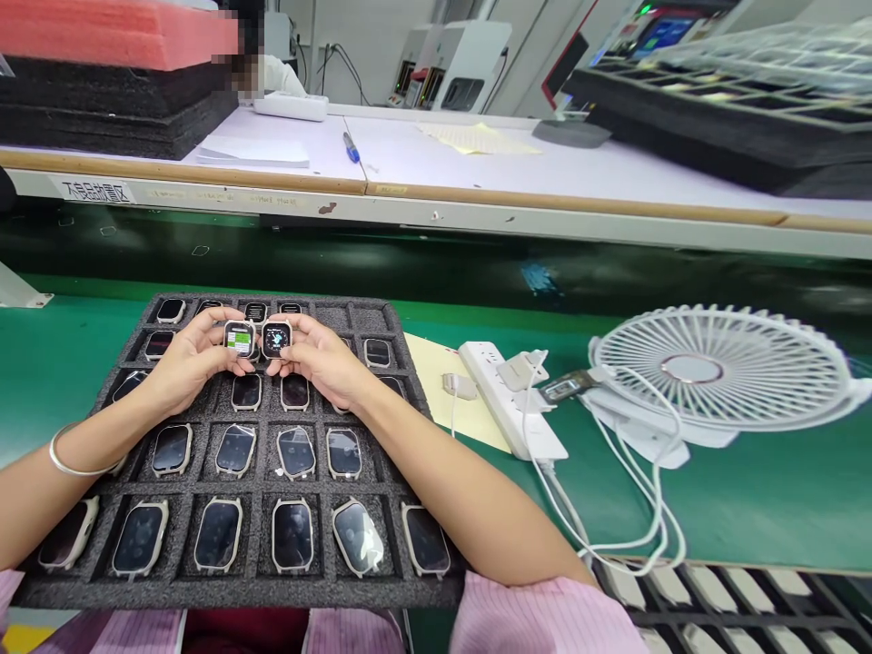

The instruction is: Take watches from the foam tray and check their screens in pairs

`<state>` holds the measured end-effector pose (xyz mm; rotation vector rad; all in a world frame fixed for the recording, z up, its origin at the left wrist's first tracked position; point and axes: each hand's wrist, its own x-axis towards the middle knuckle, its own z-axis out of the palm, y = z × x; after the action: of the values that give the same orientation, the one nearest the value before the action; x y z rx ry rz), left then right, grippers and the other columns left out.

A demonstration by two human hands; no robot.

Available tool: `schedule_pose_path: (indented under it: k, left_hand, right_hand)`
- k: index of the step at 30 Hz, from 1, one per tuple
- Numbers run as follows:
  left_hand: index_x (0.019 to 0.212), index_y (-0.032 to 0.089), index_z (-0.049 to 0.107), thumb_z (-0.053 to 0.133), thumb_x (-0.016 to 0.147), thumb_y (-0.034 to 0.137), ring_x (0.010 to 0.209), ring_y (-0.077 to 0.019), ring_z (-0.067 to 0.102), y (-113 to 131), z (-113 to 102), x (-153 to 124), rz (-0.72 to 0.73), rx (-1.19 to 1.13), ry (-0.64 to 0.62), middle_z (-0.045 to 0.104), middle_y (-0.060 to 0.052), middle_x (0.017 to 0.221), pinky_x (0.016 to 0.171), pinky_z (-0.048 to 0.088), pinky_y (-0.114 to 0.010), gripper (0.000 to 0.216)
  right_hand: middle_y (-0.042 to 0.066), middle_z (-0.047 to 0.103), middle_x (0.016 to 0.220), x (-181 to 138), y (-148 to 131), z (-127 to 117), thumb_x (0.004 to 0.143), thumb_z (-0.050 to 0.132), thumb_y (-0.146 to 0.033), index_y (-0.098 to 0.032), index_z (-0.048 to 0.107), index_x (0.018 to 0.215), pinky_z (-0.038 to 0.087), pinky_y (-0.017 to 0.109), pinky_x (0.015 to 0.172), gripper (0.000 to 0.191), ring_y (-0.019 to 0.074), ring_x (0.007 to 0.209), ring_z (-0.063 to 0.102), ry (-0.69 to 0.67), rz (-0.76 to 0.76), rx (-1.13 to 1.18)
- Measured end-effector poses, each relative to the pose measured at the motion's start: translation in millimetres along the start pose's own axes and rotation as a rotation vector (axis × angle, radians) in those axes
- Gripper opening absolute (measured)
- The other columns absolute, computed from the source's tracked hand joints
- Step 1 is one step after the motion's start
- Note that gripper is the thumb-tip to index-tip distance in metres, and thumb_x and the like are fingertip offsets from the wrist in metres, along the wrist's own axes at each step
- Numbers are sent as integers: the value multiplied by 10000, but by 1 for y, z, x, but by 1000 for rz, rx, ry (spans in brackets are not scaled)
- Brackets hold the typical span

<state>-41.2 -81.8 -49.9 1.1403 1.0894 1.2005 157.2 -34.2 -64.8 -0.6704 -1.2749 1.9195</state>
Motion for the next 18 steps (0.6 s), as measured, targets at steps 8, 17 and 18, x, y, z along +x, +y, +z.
schedule_pose_path:
  k: [8,17,18]
  left_hand:
    - [1117,185,540,664,684,112,641,-136,717,-2,-1,2,0,-1,-30,708,7,845,619,566,-233,456]
    - [1109,184,543,658,672,112,629,-130,714,-3,-1,1,-6,-1,-39,724,0,863,615,572,-228,458]
    - [1108,184,543,657,673,112,630,-130,713,-3,-1,1,-4,-1,-40,722,0,862,615,571,-228,455]
  right_hand:
    - [25,750,955,1,3,-2,731,768,-194,-208,615,1094,530,255,603,395,138,645,694,22,3,-32]
    - [22,749,920,1,4,-3,753,828,-285,-209,615,1081,502,252,577,399,131,614,671,28,-5,-58]
    - [22,748,919,1,4,-3,756,830,-291,-209,612,1084,502,253,578,403,130,614,667,26,-7,-65]
